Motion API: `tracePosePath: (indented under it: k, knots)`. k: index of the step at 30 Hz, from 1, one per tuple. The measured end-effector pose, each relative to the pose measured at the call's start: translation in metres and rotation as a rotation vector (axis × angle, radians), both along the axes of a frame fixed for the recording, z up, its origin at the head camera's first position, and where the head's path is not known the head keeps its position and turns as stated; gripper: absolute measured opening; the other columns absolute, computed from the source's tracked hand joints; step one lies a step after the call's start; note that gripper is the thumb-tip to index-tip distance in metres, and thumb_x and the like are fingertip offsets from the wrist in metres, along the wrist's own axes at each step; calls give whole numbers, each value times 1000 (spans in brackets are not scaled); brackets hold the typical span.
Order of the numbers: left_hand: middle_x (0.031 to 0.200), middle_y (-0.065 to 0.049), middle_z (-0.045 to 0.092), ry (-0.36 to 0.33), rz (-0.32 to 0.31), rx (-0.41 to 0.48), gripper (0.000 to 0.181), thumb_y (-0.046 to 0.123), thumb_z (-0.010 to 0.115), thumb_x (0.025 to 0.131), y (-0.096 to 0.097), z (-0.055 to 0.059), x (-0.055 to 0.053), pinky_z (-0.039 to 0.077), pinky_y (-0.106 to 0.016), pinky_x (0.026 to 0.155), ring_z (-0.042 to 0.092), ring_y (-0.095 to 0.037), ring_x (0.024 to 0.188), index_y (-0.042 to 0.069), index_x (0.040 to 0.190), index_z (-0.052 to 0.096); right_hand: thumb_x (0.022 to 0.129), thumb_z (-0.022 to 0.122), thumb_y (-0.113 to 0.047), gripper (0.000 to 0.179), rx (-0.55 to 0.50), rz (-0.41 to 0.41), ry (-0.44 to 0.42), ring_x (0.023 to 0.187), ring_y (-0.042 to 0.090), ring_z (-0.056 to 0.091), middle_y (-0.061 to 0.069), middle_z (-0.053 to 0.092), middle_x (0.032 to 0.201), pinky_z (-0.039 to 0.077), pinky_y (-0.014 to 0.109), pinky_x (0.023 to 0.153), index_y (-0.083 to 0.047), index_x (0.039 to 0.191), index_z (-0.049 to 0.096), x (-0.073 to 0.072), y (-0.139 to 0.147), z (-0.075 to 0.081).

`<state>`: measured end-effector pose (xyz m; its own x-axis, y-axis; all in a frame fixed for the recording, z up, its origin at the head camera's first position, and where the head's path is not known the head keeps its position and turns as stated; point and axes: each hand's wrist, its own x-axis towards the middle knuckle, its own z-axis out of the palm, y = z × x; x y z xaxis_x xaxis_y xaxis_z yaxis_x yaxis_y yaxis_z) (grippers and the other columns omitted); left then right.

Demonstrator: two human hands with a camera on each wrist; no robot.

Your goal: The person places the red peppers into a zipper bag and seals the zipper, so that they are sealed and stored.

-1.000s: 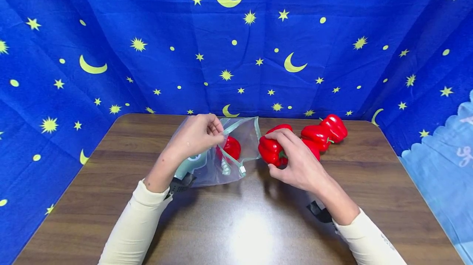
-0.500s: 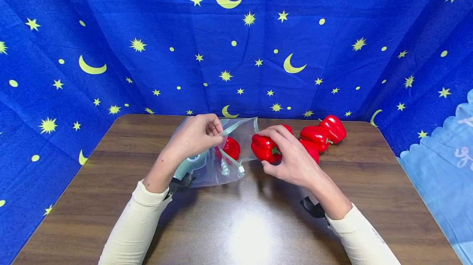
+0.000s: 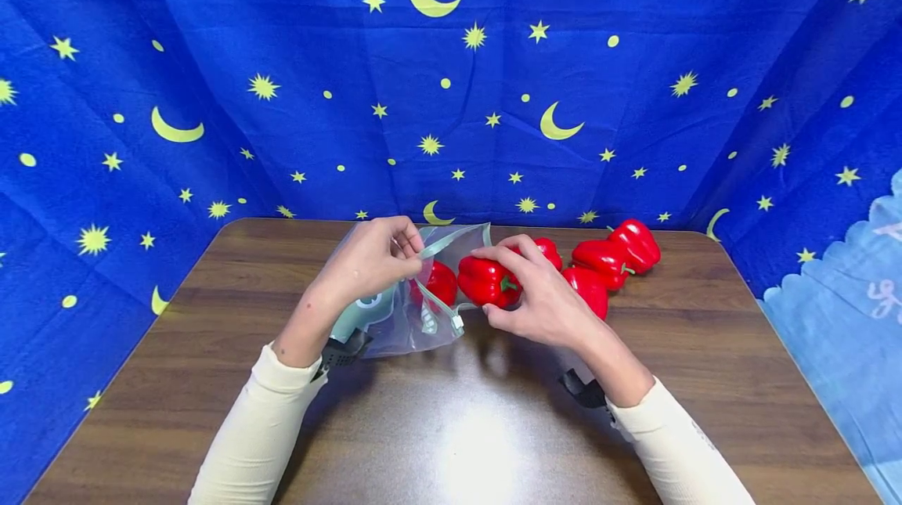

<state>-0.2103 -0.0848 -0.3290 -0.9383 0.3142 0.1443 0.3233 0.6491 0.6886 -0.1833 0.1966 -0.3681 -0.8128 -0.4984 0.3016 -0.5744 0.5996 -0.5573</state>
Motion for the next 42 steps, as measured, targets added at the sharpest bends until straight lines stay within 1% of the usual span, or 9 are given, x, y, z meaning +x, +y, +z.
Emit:
tracePosePath:
  k: [5,10,16,20,29,34,37,40,42]
  knots:
    - [83,-2,69,-10,11,7,13,8,77,86,0,1,0,54,-32,62,63,-19,71,11,93,67,78,90,-19,78,0,-1,-15,121,20,52,-2,55,136,59,39,82,-32,148,58,-2,-4,1]
    - [84,-2,69,-21,18,12,13,9,77,85,1,2,2,54,-32,61,64,-19,73,11,93,68,79,88,-23,73,9,6,-32,119,19,53,-5,57,134,58,41,86,-25,145,58,-6,-11,1]
    - [86,-2,70,-51,21,77,12,9,74,87,4,3,3,54,-32,61,64,-19,73,11,97,71,80,87,-22,67,-28,57,-35,108,12,61,-7,59,129,58,37,87,-20,140,59,-10,-21,-2]
    - [86,-3,70,-63,14,109,12,9,74,86,6,1,2,55,-32,61,65,-19,70,11,97,71,81,87,-25,64,-15,69,-18,108,11,62,-8,62,128,58,37,89,-20,138,59,-12,-27,-5]
    - [85,-3,71,-81,21,117,9,8,73,87,6,-2,0,56,-32,61,69,-16,67,11,96,71,82,91,-26,69,-26,68,-7,118,17,61,-4,63,136,59,43,93,-21,143,59,-14,-33,-10]
    - [86,-4,71,-87,16,124,11,8,73,87,7,-2,0,55,-32,60,70,-16,67,10,97,70,80,92,-25,69,-62,49,-26,110,18,58,1,57,131,59,44,87,-21,142,65,-17,-40,-12]
    - [86,-4,71,-91,19,132,11,8,73,87,7,-2,0,54,-32,59,71,-18,67,10,98,70,79,93,-22,68,-89,29,-55,110,19,61,3,56,128,60,43,92,-16,140,65,-20,-45,-13]
    - [86,-5,71,-87,22,137,11,8,72,87,7,-2,0,54,-32,58,72,-19,66,9,98,70,79,93,-18,69,-124,10,-86,114,22,67,6,59,131,59,42,99,-9,139,61,-23,-52,-14]
    - [86,-5,71,-78,28,136,12,8,72,87,7,-2,-1,54,-31,58,70,-18,66,8,98,70,79,92,-16,68,-151,-7,-104,113,26,71,9,63,131,59,44,99,-5,137,58,-25,-56,-14]
